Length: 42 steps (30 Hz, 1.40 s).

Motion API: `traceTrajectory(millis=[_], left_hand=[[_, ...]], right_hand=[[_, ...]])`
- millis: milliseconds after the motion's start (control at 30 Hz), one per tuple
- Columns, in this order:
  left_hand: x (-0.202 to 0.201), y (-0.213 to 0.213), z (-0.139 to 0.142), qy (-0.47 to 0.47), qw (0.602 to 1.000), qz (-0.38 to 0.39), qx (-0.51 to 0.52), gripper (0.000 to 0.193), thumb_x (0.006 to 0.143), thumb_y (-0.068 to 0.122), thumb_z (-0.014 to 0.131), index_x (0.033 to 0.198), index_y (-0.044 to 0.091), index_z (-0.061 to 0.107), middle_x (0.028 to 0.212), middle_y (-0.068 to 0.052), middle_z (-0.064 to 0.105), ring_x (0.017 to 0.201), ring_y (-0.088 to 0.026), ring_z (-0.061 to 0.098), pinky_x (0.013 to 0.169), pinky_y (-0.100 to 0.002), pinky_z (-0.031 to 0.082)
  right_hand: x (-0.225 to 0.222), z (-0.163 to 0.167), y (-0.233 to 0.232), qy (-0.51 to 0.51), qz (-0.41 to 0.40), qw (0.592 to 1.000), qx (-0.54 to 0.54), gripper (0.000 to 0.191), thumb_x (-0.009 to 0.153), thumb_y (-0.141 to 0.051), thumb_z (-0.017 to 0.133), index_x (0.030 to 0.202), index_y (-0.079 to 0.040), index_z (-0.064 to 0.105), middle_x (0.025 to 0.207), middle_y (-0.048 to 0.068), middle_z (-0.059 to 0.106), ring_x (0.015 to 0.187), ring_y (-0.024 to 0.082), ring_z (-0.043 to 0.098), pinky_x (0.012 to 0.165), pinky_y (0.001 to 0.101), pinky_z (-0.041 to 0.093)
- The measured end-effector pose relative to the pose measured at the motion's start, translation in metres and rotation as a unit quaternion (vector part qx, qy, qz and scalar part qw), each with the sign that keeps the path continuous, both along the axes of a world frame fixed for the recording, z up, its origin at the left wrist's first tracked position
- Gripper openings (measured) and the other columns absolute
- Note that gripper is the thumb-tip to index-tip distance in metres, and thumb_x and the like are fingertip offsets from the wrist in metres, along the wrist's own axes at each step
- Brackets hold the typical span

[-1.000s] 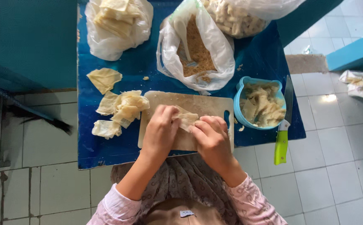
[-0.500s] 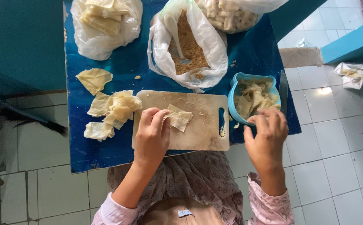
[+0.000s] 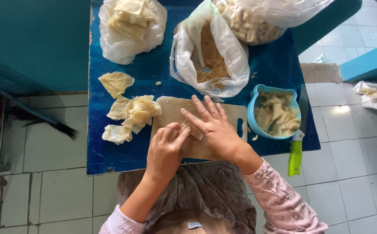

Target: The person sits at a low blue table folding square dough wrappers around a brown filling. They place a wrapper on a cutting board resting on their lap, spoon filling from a plastic-lined bag onto it, pinch the wrapper closed, and set the folded pastry aside, occasionally trimming dough with a knife.

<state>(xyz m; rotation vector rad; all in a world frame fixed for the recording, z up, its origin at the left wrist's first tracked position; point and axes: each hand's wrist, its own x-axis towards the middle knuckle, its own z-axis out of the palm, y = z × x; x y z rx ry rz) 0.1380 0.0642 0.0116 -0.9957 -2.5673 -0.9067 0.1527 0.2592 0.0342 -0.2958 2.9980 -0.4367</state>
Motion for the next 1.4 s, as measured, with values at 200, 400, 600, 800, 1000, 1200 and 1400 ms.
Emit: traceTrajectory(millis=[200,400,600,800,1000,1200,1400], left_hand=[[0.0,-0.003,-0.006,0.015,1.0,-0.021,-0.015,0.047,0.078,0.0,0.067,0.124,0.008,0.073,0.121,-0.005,0.06,0.107,-0.024,0.059,0.087,-0.04,0.051],[0.001,-0.002,-0.004,0.045,0.999,-0.029,-0.01,0.041,0.081,0.002,0.066,0.122,0.004,0.071,0.124,-0.007,0.063,0.11,-0.024,0.06,0.088,-0.039,0.051],[0.003,-0.003,0.002,0.039,0.998,-0.031,-0.024,0.045,0.078,0.001,0.065,0.123,0.003,0.071,0.121,-0.006,0.066,0.107,-0.024,0.061,0.086,-0.038,0.05],[0.001,-0.001,0.01,0.059,0.997,-0.03,-0.029,0.042,0.079,0.004,0.067,0.12,0.003,0.071,0.12,-0.007,0.066,0.107,-0.025,0.062,0.087,-0.039,0.051],[-0.008,0.008,0.01,-0.006,1.0,0.003,0.024,0.013,0.087,0.015,0.072,0.098,0.007,0.071,0.102,-0.005,0.066,0.095,-0.026,0.062,0.079,-0.04,0.05],[-0.014,0.024,0.009,-0.096,0.992,0.084,0.024,0.022,0.086,0.024,0.075,0.096,0.009,0.063,0.094,-0.006,0.063,0.091,-0.029,0.062,0.076,-0.041,0.051],[-0.022,0.036,0.008,-0.149,0.977,0.127,-0.078,0.032,0.083,0.03,0.077,0.095,0.006,0.059,0.097,-0.012,0.062,0.095,-0.034,0.063,0.076,-0.045,0.054]], right_hand=[[0.004,-0.002,0.014,0.068,0.026,0.938,0.339,0.086,0.091,-0.011,0.054,0.165,-0.038,0.019,0.171,0.009,0.009,0.156,0.036,0.007,0.12,0.0601,0.008],[0.011,0.001,0.019,0.065,0.042,0.938,0.337,0.09,0.092,-0.005,0.054,0.165,-0.04,0.016,0.172,0.007,0.006,0.157,0.034,0.006,0.121,0.0597,0.004],[-0.005,-0.01,0.023,0.116,0.038,0.954,0.274,0.086,0.094,-0.007,0.056,0.164,-0.043,0.021,0.173,0.008,0.009,0.158,0.034,0.007,0.122,0.0615,0.004],[0.001,-0.005,0.021,0.118,0.042,0.937,0.325,0.088,0.091,-0.008,0.058,0.164,-0.041,0.023,0.173,0.007,0.013,0.158,0.035,0.009,0.121,0.0618,0.005],[-0.005,-0.004,0.019,0.207,0.049,0.92,0.329,0.075,0.089,-0.007,0.058,0.158,-0.031,0.043,0.17,0.008,0.025,0.156,0.032,0.02,0.122,0.0582,0.012],[-0.055,0.009,0.068,0.215,-0.118,0.962,0.116,0.011,0.094,-0.01,0.065,0.103,-0.008,0.07,0.105,0.013,0.064,0.107,0.037,0.062,0.09,0.0501,0.048],[-0.136,-0.002,0.072,0.16,-0.249,0.953,-0.065,0.019,0.092,-0.028,0.074,0.087,-0.009,0.073,0.103,0.013,0.066,0.099,0.035,0.066,0.085,0.0485,0.051]])
